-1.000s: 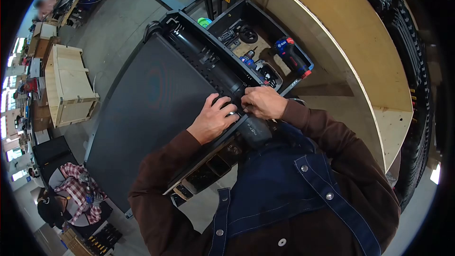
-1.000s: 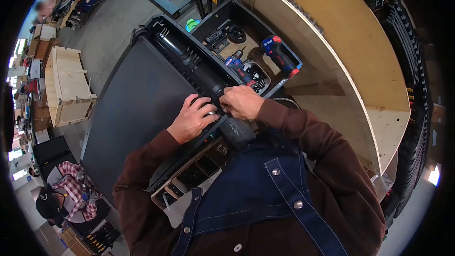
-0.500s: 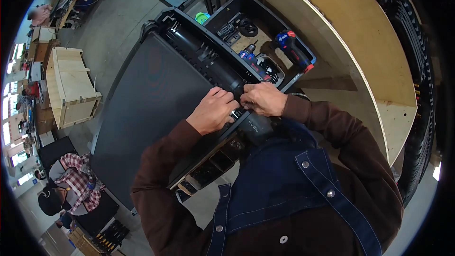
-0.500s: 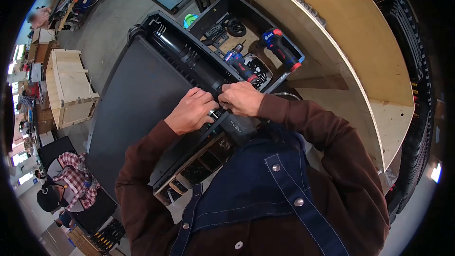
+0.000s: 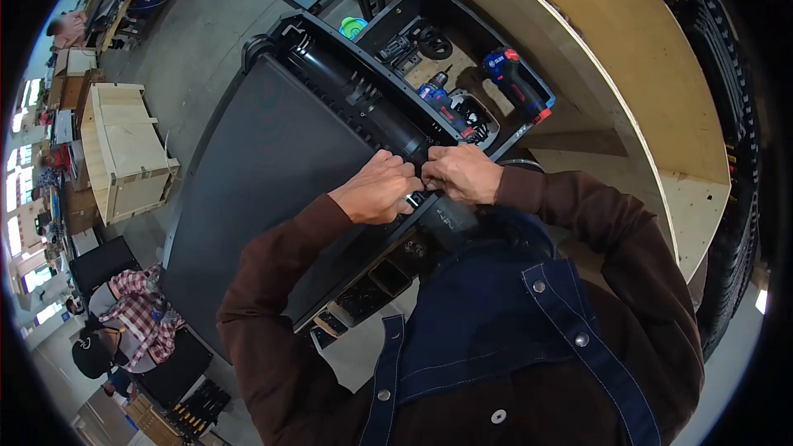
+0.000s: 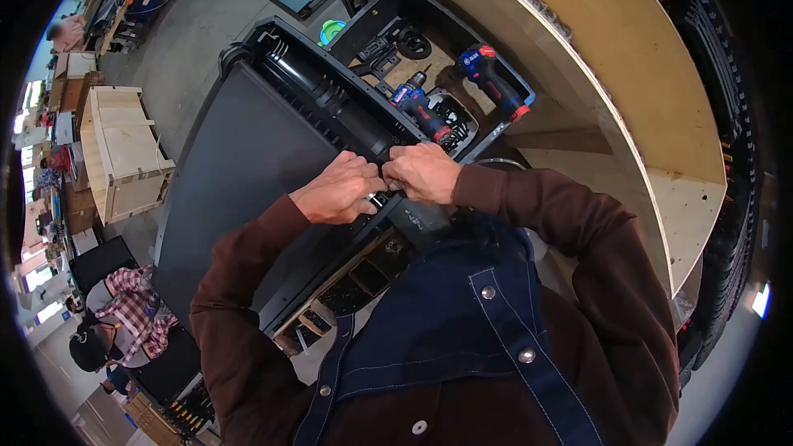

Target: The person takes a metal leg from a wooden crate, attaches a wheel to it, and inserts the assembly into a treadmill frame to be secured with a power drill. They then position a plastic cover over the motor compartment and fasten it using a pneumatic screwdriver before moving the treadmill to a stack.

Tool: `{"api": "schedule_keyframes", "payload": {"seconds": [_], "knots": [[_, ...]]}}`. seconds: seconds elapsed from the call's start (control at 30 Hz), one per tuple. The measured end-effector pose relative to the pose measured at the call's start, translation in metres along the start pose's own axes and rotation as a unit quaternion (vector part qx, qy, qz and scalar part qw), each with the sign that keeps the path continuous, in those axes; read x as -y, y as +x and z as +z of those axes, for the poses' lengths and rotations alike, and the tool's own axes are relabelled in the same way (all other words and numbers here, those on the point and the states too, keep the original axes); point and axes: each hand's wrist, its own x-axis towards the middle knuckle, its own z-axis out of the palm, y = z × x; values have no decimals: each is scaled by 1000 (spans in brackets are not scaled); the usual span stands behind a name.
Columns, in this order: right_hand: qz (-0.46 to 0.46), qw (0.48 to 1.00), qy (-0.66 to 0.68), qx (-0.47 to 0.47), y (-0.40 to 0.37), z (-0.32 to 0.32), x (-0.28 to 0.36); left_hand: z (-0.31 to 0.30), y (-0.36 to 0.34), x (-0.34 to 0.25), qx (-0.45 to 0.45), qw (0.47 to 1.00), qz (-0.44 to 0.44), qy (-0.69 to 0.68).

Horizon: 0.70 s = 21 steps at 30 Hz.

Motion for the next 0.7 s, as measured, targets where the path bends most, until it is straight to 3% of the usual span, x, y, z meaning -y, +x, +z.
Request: {"api": "schedule_keyframes", "payload": {"seconds": [0.13,0.2,0.27,0.37,0.53,0.7], "knots": [[35,998,49,6,-6,11,11,-3,-2,-1,-1,1000,4,13],[27,1000,8,2,-6,15,16,-4,-2,0,-1,1000,1,18],[22,996,61,-64,-8,17,12,-1,-3,-1,2,1000,-2,18],[60,997,27,-37,-9,0,13,0,-2,-1,-27,1000,8,6],[71,997,13,-21,-2,6,9,-7,1,0,8,1000,-4,-4],[60,995,38,-74,-2,12,7,-8,4,3,31,999,-14,-18]]}}
